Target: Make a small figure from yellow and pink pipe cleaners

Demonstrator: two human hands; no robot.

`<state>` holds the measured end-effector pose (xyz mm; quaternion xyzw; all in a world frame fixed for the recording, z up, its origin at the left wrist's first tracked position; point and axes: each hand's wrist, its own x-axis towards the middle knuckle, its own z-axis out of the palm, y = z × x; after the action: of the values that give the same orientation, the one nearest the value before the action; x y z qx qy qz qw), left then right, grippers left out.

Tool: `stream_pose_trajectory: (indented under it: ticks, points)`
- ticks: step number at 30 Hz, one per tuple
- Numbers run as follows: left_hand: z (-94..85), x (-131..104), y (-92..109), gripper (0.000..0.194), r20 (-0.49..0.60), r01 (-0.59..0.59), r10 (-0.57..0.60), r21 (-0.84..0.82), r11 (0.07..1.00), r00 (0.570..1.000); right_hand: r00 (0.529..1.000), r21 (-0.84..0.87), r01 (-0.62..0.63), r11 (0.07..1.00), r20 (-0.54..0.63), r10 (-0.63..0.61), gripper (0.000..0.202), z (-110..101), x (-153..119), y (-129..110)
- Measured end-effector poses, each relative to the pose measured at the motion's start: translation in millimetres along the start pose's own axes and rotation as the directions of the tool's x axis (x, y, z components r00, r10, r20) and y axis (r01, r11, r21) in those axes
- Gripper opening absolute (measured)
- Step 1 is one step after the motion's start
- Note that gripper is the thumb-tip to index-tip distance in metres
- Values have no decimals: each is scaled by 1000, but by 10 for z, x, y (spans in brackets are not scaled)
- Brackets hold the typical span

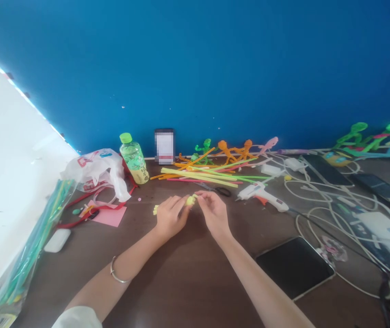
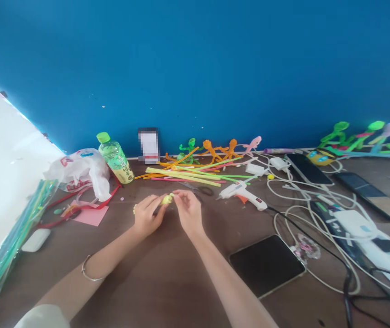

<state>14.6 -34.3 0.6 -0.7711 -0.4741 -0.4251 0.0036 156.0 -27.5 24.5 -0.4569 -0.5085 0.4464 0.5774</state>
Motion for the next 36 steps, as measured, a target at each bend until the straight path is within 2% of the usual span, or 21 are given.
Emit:
stream_pose_trajectory:
  ticks: [3, 6, 10, 12, 14, 17, 21, 29, 32, 36]
  points:
    - [-7, 21, 30, 25, 22, 94, -92, -109, 990, 996, 999, 1, 27, 1000, -35, -27, 15, 10, -17, 32]
    - [-3, 35, 40, 25, 74, 189, -177, -226, 955, 981, 995, -82, 82, 993, -41, -86, 15, 8, -33, 72]
    - [10, 44, 24, 26, 109, 282, -260, -322, 904, 959, 981, -194, 189, 962, 72, -179, 14, 4, -51, 80]
    - [11, 50, 18, 26, 106, 300, -281, -362, 883, 954, 984, -120, 138, 983, 126, -123, 15, 11, -54, 66]
    - [6, 59, 20, 24, 105, 315, -298, -398, 862, 949, 989, 25, 2, 1000, 148, -6, 17, 16, -46, 57]
    - [-10, 75, 37, 23, 123, 345, -326, -459, 819, 937, 978, 204, -164, 965, 163, 132, 21, 8, -16, 60]
    - [-37, 93, 64, 24, 184, 353, -302, -536, 767, 935, 979, 201, -176, 964, 142, 149, 19, -32, 36, 51]
    - [-71, 94, 92, 26, 280, 313, -183, -541, 781, 942, 994, 25, -24, 999, 112, 21, 11, -76, 66, -7]
    - [-59, 91, 83, 25, 266, 292, -170, -537, 792, 949, 995, 11, 42, 999, 86, -43, 10, -55, 41, -13]
    - [-33, 77, 59, 19, 156, 200, -143, -460, 865, 977, 985, 30, 141, 990, 98, -143, 8, -43, 4, -21]
